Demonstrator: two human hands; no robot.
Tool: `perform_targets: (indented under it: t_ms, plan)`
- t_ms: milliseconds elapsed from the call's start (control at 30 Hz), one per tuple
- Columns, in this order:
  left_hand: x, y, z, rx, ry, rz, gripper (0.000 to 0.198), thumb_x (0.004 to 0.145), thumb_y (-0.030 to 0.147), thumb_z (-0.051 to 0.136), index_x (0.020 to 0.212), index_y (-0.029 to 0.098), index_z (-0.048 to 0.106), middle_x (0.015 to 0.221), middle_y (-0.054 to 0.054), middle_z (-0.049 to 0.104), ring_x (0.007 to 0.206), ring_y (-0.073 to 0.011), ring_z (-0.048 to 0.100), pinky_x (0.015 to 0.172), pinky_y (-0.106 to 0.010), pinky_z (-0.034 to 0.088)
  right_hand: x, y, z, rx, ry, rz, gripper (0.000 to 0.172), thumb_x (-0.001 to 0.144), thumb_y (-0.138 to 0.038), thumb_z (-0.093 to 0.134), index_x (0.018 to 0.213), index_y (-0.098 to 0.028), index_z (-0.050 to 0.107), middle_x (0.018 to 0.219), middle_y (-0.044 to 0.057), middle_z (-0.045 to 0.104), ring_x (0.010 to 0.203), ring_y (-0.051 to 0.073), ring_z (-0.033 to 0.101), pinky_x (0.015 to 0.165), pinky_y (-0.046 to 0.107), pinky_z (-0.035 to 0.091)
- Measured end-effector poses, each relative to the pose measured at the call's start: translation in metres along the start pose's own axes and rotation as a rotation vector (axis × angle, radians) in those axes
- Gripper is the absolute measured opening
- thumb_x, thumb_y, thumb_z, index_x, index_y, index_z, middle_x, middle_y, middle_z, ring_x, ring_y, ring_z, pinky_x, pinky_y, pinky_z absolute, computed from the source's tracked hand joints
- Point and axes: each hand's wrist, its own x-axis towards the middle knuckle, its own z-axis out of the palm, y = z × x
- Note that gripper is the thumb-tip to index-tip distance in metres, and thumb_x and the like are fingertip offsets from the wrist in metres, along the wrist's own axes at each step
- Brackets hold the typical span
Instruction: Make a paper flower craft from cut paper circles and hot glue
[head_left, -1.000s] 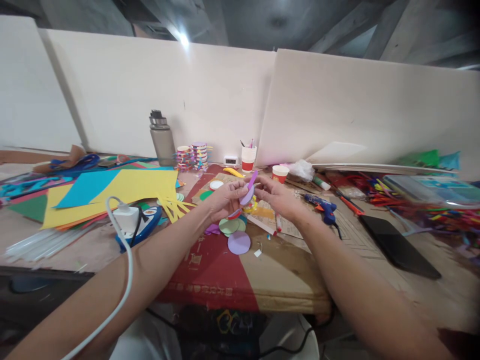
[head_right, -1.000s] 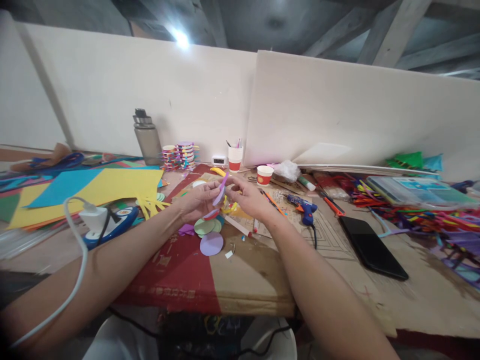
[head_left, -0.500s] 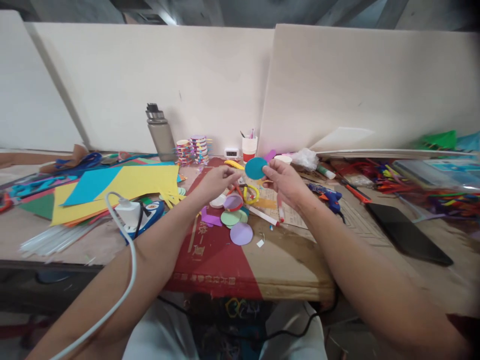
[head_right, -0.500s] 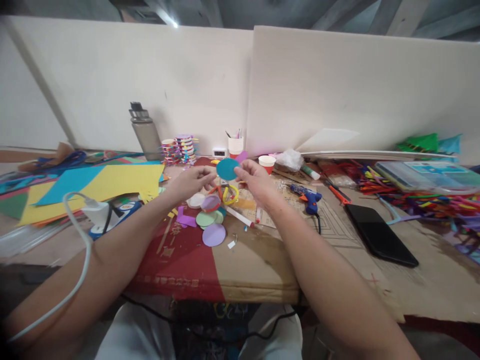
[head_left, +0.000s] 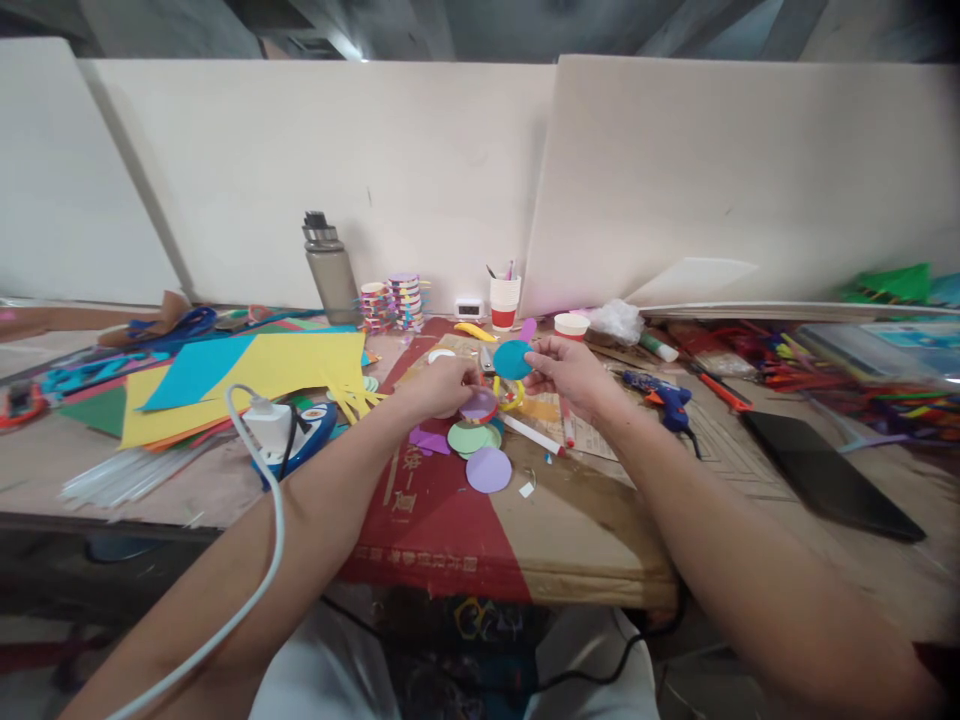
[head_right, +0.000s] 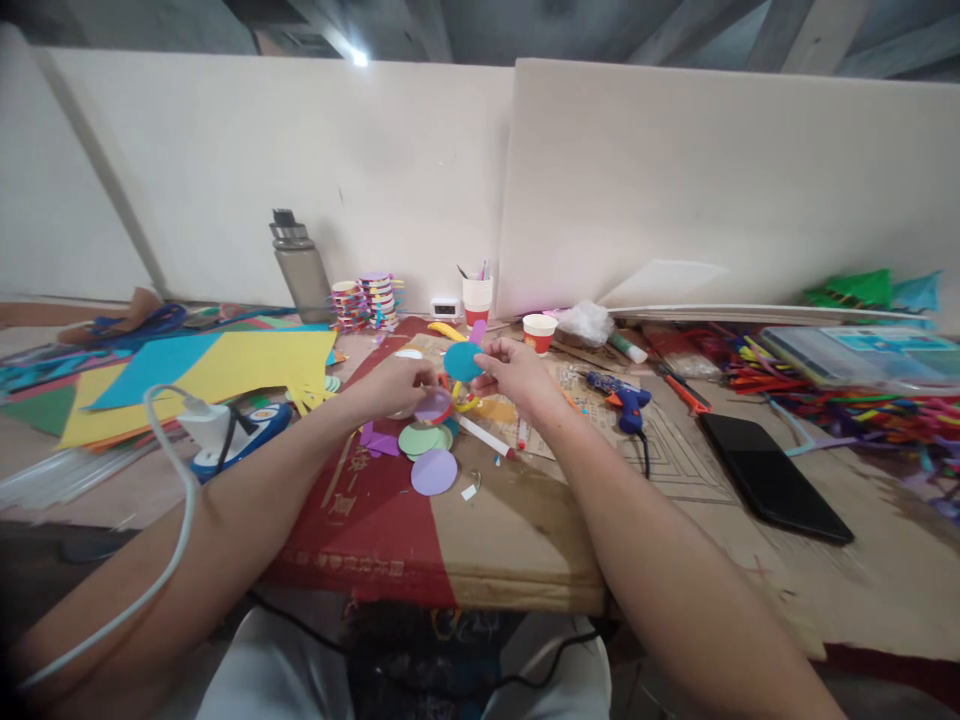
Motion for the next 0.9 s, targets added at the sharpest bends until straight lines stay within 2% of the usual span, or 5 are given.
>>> perform_targets:
  t_ms: [267,533,667,767,900]
  plan:
    - [0.002,0.007,-0.003,-0.276,0.374,-0.084,0.014,0.078,0.022,0.059,0.091,0.017,0.061,0.085,-0.005,0.068,0.075,-0.0159,0.062,0.067,-0.027,0.046,-0.001,0.001,0.002,0.021,0.023,-0.037,0.015,0.085,-0.010,0.062,0.073,-0.015,0.057,0.057,-0.005,0.057,0.047,0.006,0.057,0.051,0.020,0.055]
    - [0.002,0.010,0.000,-0.436,0.306,0.018,0.019,0.079,0.030,0.060,0.089,0.016,0.069,0.092,-0.006,0.071,0.083,-0.0161,0.062,0.074,-0.027,0.048,0.007,0.004,-0.009,0.043,0.108,-0.119,0.019,0.074,-0.025,0.075,0.069,-0.017,0.059,0.057,-0.005,0.057,0.050,0.007,0.054,0.050,0.021,0.054]
    - [0.000,0.015,0.001,-0.411,0.284,-0.060,0.013,0.076,0.023,0.060,0.083,0.015,0.068,0.080,-0.004,0.070,0.074,-0.0153,0.061,0.068,-0.026,0.047,0.007,0.008,-0.007,0.036,0.012,-0.117,0.022,0.070,-0.029,0.079,0.072,-0.017,0.060,0.059,-0.004,0.059,0.051,0.007,0.056,0.054,0.023,0.056]
    - [0.000,0.019,0.002,-0.566,0.190,-0.080,0.017,0.075,0.022,0.059,0.086,0.014,0.068,0.075,-0.003,0.068,0.063,-0.0138,0.059,0.060,-0.026,0.046,0.006,0.012,-0.001,0.002,-0.051,-0.095,0.015,0.072,-0.025,0.075,0.073,-0.017,0.062,0.058,-0.004,0.060,0.049,0.008,0.057,0.052,0.022,0.056]
    - [-0.001,0.024,0.002,-0.794,0.200,-0.015,0.025,0.072,0.026,0.062,0.093,0.012,0.066,0.086,-0.005,0.070,0.076,-0.0152,0.063,0.069,-0.026,0.049,0.007,0.013,0.002,-0.054,-0.019,-0.117,0.013,0.072,-0.022,0.072,0.072,-0.018,0.060,0.056,-0.004,0.060,0.048,0.009,0.058,0.051,0.023,0.056]
